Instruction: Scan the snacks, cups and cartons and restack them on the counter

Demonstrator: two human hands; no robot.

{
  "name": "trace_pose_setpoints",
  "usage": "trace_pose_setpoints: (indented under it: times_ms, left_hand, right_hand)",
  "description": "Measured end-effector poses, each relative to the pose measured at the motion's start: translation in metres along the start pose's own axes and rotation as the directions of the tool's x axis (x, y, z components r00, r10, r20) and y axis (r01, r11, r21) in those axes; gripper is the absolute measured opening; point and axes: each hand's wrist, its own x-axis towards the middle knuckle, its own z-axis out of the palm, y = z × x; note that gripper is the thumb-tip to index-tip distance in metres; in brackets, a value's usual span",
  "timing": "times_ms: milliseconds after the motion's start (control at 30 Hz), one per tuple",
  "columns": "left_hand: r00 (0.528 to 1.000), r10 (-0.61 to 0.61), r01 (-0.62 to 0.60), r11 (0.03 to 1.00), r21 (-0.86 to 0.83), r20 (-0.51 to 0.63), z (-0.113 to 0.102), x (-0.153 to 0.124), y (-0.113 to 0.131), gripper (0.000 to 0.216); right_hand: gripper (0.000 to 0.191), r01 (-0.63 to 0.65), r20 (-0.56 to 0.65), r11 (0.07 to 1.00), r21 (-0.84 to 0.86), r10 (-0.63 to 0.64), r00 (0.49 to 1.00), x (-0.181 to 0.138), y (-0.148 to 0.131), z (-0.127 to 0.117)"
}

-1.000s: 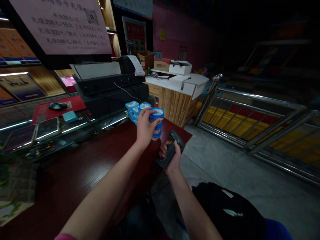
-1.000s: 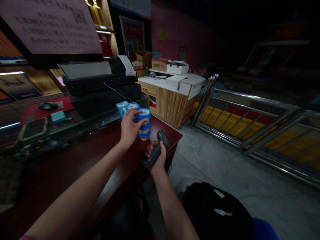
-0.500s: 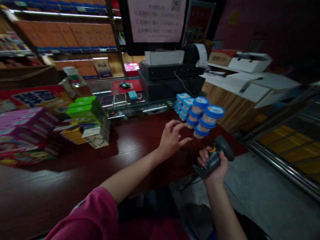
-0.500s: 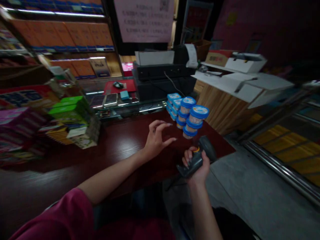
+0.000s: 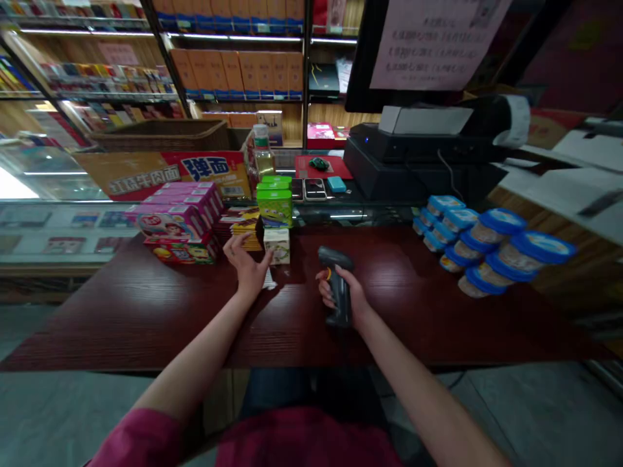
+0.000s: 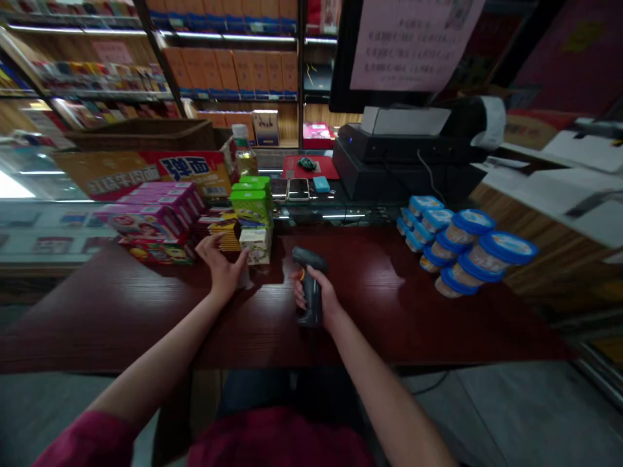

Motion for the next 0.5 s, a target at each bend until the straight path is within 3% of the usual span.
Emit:
trace_pose_setpoints:
  times_ms: [133, 300, 500]
  left_hand:
    - [0.999, -0.045, 0.042, 0.996, -0.084, -0.024, -0.007, 0.033, -0.011, 0.063]
    - [0.992, -0.030, 0.062, 0.959, -0.276, 0.121, 0.003, 0.069, -0.001, 0.057]
    - [0.973, -0.092, 0.134, 0.972, -0.193, 0.213, 0.021, 0.085, -0.003, 0.045]
  right_hand:
    - [0.038, 0.003, 0.014, 0.999, 0.039, -0.003, 1.000, 0.040, -0.003, 0.005]
    - [0.036, 0.039, 0.015, 0.994, 0.101, -0.041, 0.999, 0.058, -0.009, 0.008]
    - [0.035, 0.026, 0.071, 0.995, 0.098, -0.033, 0.997, 0.054, -0.007, 0.006]
